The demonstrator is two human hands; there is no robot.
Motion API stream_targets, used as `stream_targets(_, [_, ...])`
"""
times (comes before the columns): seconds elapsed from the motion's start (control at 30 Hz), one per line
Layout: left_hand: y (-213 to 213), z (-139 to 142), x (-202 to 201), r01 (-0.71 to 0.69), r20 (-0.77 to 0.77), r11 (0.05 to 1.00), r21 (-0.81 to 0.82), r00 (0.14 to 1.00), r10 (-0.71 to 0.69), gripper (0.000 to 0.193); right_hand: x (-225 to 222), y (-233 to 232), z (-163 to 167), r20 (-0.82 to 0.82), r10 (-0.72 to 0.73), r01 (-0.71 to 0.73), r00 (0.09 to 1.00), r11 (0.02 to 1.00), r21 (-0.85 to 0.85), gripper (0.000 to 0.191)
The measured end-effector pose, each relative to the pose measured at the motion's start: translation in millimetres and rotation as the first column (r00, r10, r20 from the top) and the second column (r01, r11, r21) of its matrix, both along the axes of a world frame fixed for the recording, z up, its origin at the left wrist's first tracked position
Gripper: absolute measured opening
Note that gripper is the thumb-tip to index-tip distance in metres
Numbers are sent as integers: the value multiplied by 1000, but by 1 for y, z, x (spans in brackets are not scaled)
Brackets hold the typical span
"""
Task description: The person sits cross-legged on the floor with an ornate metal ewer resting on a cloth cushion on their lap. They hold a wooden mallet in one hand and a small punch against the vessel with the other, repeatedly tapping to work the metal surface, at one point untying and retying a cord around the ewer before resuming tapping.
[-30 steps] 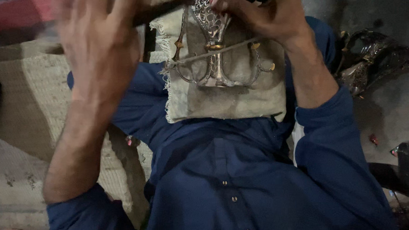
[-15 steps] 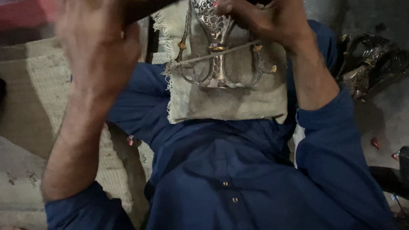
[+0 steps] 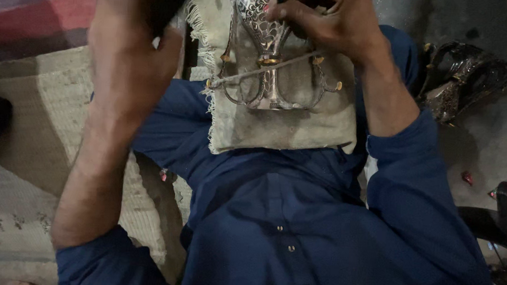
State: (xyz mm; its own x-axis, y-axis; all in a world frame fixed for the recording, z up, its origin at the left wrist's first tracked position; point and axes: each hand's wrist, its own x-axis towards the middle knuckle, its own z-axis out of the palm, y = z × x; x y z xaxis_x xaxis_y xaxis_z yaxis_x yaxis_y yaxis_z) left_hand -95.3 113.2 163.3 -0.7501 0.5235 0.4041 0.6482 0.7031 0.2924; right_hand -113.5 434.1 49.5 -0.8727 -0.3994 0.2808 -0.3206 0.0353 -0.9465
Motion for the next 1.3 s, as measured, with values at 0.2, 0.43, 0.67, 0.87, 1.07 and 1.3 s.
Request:
stream_targets(0.2, [6,4,2,-11,12,1000,-11,1000,11,56,-2,6,-14,-196,-7,24,980,996,83,10])
stream_targets(0.43, [-4,8,5,-47,52,995,-93,997,52,63,7,2,-11,-197,-12,-17,980,989,-145,6])
stream_targets(0.67, [-6,16,1,11,195,1000,28,981,-16,55,14,-13,4,-260,-172,114,950,968,-223,9])
stream_targets(0.87, [-1,33,-8,56,141,988,-143,989,-35,47,17,-12,5,-257,-186,144,948,974,-174,8])
stream_targets(1.07, [6,39,-15,-34,-290,858,-512,947,-136,31,19,-16,10,-249,-207,169,946,972,-165,6])
stream_targets(1.3, [1,44,-23,60,-110,930,-363,988,-107,18,19,-9,-7,-280,-229,185,932,967,-176,9])
